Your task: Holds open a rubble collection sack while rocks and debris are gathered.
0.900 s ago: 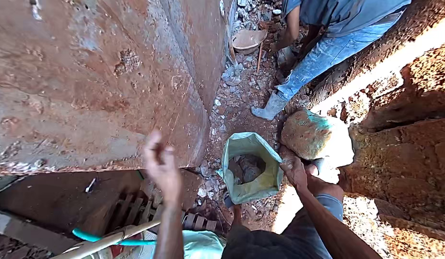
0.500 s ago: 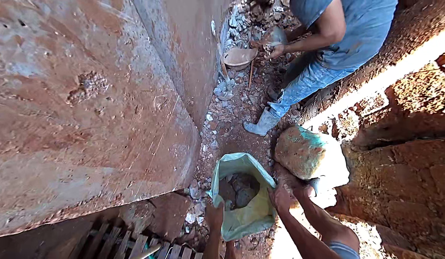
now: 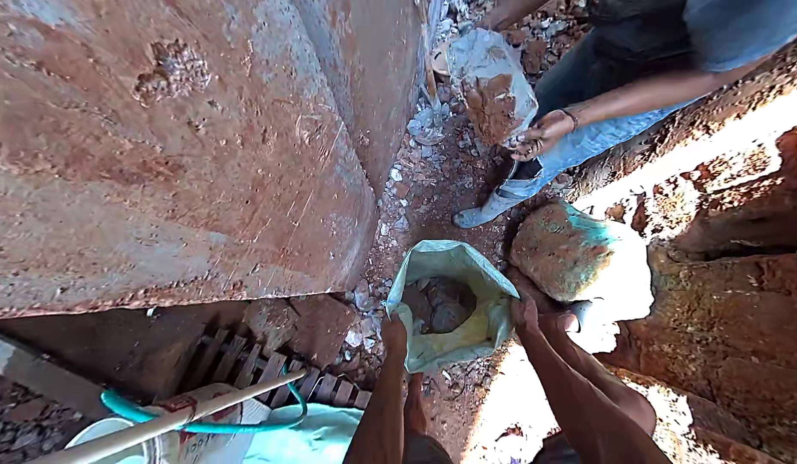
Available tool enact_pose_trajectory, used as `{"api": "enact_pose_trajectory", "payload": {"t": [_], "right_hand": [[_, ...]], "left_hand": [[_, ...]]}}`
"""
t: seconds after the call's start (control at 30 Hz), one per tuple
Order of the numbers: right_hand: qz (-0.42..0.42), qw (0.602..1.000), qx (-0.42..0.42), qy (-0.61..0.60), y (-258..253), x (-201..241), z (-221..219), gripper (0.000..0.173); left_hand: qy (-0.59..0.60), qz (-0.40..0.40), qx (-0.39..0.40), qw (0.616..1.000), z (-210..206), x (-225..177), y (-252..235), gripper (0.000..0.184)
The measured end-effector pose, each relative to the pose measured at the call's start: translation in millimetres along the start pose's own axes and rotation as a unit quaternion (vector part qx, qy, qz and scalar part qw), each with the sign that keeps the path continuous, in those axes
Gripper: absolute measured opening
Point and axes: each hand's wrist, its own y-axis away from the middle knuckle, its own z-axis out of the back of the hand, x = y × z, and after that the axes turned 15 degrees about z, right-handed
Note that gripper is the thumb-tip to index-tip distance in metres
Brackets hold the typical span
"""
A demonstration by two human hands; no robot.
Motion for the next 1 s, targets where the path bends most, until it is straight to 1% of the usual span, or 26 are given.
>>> {"api": "enact_pose_trajectory", "payload": {"t": [0.13, 0.23, 0.33, 0.47, 0.63, 0.7, 0.87, 0.93, 1.0], "right_hand": [[-0.023, 0.994, -0.014, -0.103, -14, -7, 4, 0.027], [-0.010, 0.989, -0.030, -0.147, -19, -13, 9, 0.022], [0.001, 0.990, -0.026, -0.139, -22, -15, 14, 0.019], [0.003, 0.990, -0.031, -0.136, -25, -19, 20, 0.022], [0.004, 0.996, -0.024, -0.091, -25, -16, 28, 0.025], [0.009, 0.997, -0.025, -0.077, -23, -16, 29, 0.026], [0.008, 0.996, -0.035, -0.077, -23, -17, 29, 0.027], [0.018, 0.996, -0.038, -0.079, -24, -20, 28, 0.025], [0.041, 0.996, -0.030, -0.072, -24, -17, 24, 0.023]], "left_hand": [[-0.008, 0.001, -0.010, 1.000, 0, -8, 1, 0.049], [0.043, -0.014, 0.014, 0.999, -2, -6, -2, 0.048], [0.104, -0.031, 0.035, 0.994, -4, -6, -8, 0.046], [0.134, -0.005, 0.047, 0.990, 7, -13, -6, 0.050], [0.179, 0.027, 0.042, 0.983, 20, -23, -8, 0.054], [0.180, 0.046, 0.044, 0.982, 26, -25, -7, 0.056], [0.184, 0.058, 0.056, 0.980, 36, -22, -11, 0.060], [0.179, 0.051, 0.065, 0.980, 38, -20, -11, 0.057], [0.135, 0.012, 0.066, 0.989, 39, -20, -10, 0.047]]}}
